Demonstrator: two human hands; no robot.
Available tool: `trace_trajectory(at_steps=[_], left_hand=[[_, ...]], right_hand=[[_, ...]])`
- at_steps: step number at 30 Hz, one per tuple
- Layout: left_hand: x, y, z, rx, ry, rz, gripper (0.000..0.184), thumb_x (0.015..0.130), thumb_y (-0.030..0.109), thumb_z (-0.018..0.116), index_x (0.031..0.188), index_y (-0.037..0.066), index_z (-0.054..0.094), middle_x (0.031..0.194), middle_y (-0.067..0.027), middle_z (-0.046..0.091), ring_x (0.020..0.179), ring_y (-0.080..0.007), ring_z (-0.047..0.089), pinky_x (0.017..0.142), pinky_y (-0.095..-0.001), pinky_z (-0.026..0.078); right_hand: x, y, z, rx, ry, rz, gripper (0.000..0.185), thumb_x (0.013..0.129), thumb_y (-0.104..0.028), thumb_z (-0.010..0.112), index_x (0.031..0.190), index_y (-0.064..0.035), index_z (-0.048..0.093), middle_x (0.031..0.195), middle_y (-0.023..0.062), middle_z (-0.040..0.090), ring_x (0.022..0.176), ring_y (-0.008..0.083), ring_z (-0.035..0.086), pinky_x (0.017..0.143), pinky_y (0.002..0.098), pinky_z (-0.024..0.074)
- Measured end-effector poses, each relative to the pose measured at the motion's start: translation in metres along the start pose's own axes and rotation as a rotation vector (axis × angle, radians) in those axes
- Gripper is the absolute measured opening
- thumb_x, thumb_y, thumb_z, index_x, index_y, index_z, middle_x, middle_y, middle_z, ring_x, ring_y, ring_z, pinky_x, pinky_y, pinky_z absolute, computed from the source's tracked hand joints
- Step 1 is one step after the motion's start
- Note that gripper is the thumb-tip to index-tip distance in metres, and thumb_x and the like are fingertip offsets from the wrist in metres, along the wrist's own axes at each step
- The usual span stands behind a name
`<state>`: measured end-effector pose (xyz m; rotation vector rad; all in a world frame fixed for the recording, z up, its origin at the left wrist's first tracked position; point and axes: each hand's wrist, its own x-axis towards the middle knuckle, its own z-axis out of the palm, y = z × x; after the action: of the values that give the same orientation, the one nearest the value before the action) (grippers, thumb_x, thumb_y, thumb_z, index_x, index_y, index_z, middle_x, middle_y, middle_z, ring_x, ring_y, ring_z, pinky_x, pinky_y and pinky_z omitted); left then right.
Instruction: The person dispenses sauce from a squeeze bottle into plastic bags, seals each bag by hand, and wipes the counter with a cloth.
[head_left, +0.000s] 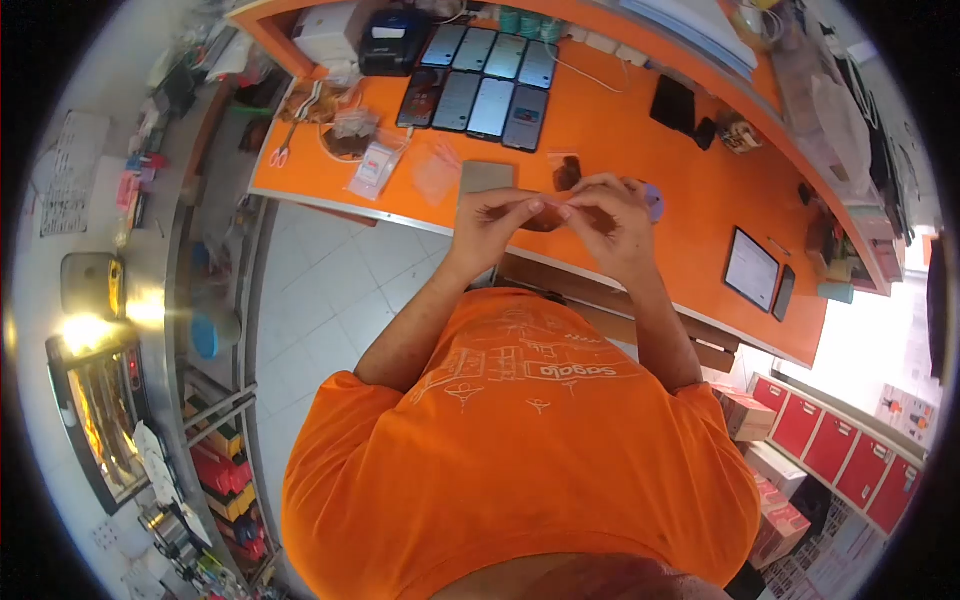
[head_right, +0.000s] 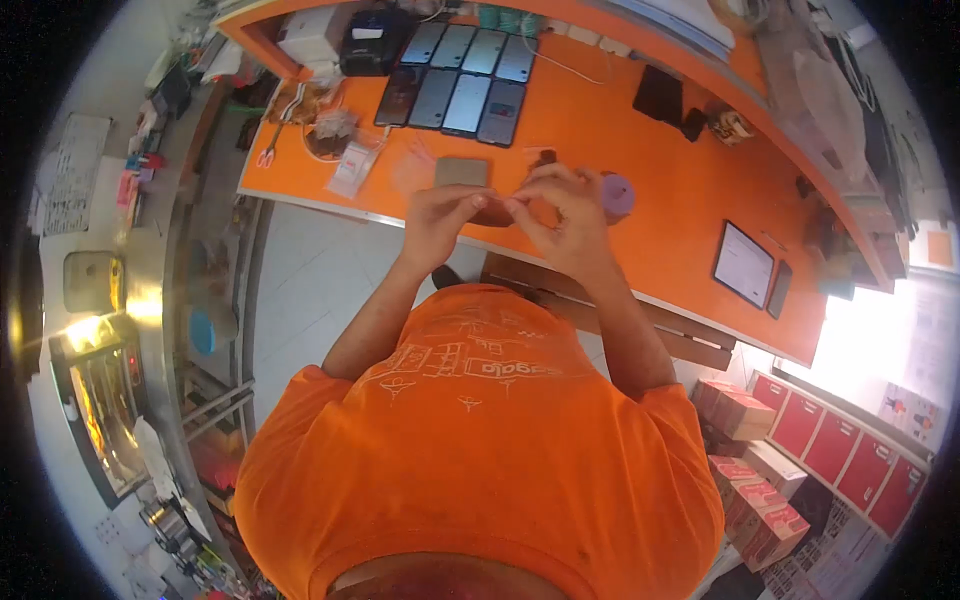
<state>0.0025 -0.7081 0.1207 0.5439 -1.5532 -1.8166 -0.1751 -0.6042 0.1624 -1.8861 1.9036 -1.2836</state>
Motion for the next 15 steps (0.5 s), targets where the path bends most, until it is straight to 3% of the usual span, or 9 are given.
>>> trace_trajectory(at_steps=[6,9,12,15], left_hand=[[-0.009,-0.014,-0.018,0.024,0.076,0.045,0.014,0.098,0.007,0.067,0.100,-0.006,0.072,0.093,-0.0128,0.074,0.085,-0.0185,0.072,0.079,-0.0306,0.057],[-0.016,-0.005,-0.036,0.250,0.211,0.196,0.012,0.099,0.006,0.063,0.099,-0.005,0.068,0.089,-0.0104,0.072,0.083,-0.0170,0.071,0.077,-0.0303,0.057],[-0.020,-0.015,-0.064,0.028,0.435,0.213,0.011,0.101,0.008,0.059,0.099,-0.002,0.064,0.085,-0.0069,0.067,0.074,-0.0154,0.069,0.071,-0.0296,0.056],[-0.006,-0.038,-0.125,0.296,0.747,0.265,0.020,0.104,0.018,0.056,0.102,0.000,0.063,0.082,-0.0035,0.063,0.071,-0.0103,0.060,0.066,-0.0268,0.049]], right_hand=[[0.013,-0.003,0.034,0.129,-0.104,0.047,0.008,0.084,-0.012,0.077,0.089,-0.0111,0.070,0.091,0.0009,0.069,0.094,0.0177,0.062,0.096,0.0411,0.0337],[0.024,-0.011,0.066,0.280,-0.119,0.098,0.008,0.086,-0.013,0.076,0.089,-0.0092,0.070,0.091,0.0026,0.069,0.095,0.0195,0.062,0.096,0.0431,0.0341],[0.038,-0.021,0.101,0.168,-0.120,-0.013,0.005,0.089,-0.011,0.072,0.090,-0.0068,0.069,0.092,0.0060,0.070,0.094,0.0213,0.064,0.091,0.0408,0.0400],[0.046,-0.015,0.133,0.183,-0.156,0.015,0.008,0.092,-0.011,0.071,0.096,-0.0048,0.070,0.096,0.0065,0.071,0.088,0.0230,0.063,0.090,0.0396,0.0408]])
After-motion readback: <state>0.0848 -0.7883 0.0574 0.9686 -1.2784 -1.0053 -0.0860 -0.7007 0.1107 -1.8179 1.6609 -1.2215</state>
